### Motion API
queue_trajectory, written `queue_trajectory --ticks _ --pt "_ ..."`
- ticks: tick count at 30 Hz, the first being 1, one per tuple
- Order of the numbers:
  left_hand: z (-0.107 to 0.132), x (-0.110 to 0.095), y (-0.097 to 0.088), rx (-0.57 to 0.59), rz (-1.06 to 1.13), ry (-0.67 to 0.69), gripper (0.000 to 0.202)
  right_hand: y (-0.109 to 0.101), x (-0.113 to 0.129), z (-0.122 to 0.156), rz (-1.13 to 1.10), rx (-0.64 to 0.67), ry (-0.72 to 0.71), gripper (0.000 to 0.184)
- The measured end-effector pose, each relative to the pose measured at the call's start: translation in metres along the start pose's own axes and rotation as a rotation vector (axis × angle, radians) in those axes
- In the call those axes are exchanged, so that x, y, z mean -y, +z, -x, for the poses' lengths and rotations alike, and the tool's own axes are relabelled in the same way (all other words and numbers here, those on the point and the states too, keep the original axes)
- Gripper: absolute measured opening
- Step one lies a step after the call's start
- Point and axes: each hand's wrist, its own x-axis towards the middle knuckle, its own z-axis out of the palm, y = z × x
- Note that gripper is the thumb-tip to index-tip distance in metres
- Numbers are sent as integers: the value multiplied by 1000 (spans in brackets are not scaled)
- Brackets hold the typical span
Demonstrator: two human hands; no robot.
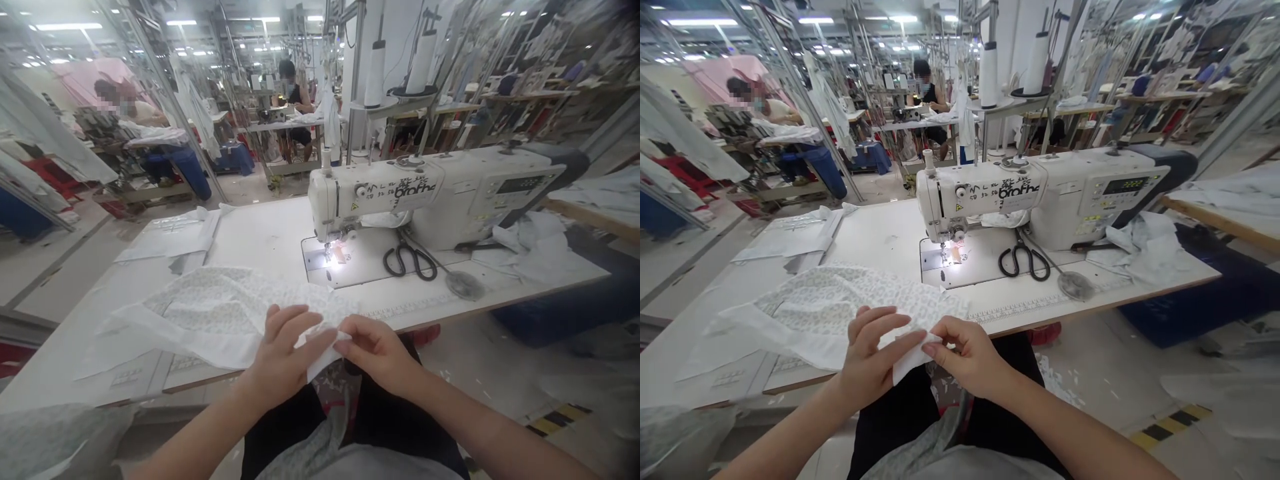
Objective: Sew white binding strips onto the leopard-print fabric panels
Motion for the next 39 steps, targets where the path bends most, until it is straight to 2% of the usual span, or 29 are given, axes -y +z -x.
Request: queue_trajectory --ticks 1,2,5,7,9,11,13,14,16,18,20,22,24,26,27,29,31,33,35,37,39 --pt "-3 -1 0 44 82 -28 23 0 0 2 2 -44 -11 14" --pt "-6 -4 1 103 216 -136 17 -1 1 5 30 -92 -22 12" --pt "-11 -21 2 218 782 -683 4 -3 13 11 146 -156 -46 7" --pt "-11 -40 0 224 1185 -981 11 -5 23 14 71 -65 -21 9" --pt "-8 -61 -3 220 1544 -1084 17 -6 30 16 -150 111 45 19" --pt "-5 -77 -6 220 1736 -1082 17 -7 31 16 -311 274 140 32" --pt "-2 -84 -8 247 1733 -1082 13 -9 24 13 -319 388 250 38" --pt "0 -84 -10 254 1651 -1092 11 -9 20 11 -278 396 294 37" --pt "4 -78 -14 221 1331 -1116 7 -9 14 10 -155 274 301 30" --pt "9 -69 -18 125 858 -1090 13 -3 11 11 -39 115 223 20" --pt "13 -62 -21 66 417 -996 24 9 11 14 43 89 141 13" --pt "16 -57 -21 63 162 -906 27 25 10 15 73 148 116 8" --pt "17 -53 -20 58 90 -899 24 40 6 14 71 99 127 9" --pt "21 -51 -20 26 198 -1033 17 50 -3 12 42 -4 144 15" --pt "25 -51 -20 25 350 -1151 14 54 -10 11 59 -52 134 17" --pt "36 -55 -19 80 831 -1412 22 57 -25 11 158 -90 92 23" --pt "53 -62 -20 189 1341 -1593 32 56 -43 12 270 -48 69 28" --pt "70 -67 -24 229 1605 -1663 35 53 -64 14 324 43 100 30" --pt "84 -65 -34 112 1591 -1692 36 49 -85 17 360 125 175 30" --pt "93 -57 -47 -40 1446 -1709 37 43 -106 21 433 189 273 27" --pt "98 -48 -58 -110 1283 -1736 36 39 -124 25 527 241 376 22"
